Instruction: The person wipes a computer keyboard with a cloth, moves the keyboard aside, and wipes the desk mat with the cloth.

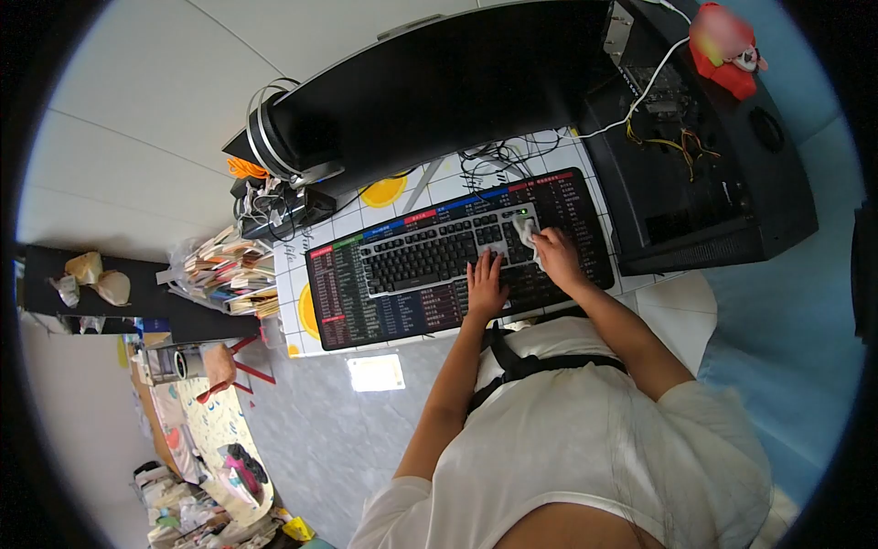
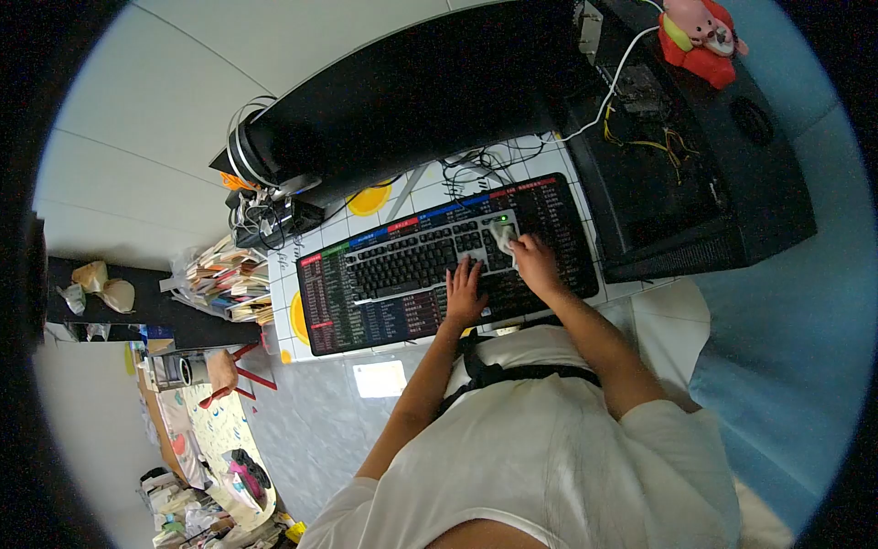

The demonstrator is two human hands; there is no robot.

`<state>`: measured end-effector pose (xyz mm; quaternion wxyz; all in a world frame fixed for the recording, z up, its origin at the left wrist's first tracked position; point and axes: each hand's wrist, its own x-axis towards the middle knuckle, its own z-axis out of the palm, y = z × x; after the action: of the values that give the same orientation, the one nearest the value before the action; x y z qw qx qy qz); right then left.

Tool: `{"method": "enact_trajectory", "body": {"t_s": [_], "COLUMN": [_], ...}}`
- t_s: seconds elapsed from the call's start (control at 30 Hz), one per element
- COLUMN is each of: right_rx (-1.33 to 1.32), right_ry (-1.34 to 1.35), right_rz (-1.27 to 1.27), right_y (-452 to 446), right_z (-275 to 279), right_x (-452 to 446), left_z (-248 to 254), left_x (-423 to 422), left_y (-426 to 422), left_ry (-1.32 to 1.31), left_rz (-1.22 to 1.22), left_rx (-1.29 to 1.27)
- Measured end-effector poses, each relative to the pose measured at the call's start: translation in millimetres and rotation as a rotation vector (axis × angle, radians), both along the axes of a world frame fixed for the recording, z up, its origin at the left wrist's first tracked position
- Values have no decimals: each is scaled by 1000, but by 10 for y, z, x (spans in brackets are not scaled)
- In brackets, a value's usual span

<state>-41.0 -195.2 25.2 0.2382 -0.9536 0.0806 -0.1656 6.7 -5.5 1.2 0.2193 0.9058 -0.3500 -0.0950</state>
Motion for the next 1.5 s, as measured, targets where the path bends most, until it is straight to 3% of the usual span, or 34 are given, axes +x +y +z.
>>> {"method": "enact_trajectory", "body": {"t_s": [0.07,0.37,0.57,0.77,1.03,1.23,1.5], "right_rx": [-46,-343,-313,-478,-465,-661,-762], "right_ry": [104,304,187,266,220,301,109], "right_rz": [113,104,165,227,264,481,479], "right_y": [44,129,54,-48,-85,-88,-107], "right_z": [-133,-119,-207,-23,-26,116,94], "right_x": [52,69,125,54,170,415,291], "left_z": [8,57,16,46,51,-2,17], "left_x": [6,-8,8,5,-2,2,-2], "left_y": [4,-6,-1,16,6,8,-6], "left_ry": [15,12,10,60,27,39,27], "left_rz": [-5,-2,-12,-25,-12,-8,-8], "left_rx": [8,-13,2,46,27,33,42]}}
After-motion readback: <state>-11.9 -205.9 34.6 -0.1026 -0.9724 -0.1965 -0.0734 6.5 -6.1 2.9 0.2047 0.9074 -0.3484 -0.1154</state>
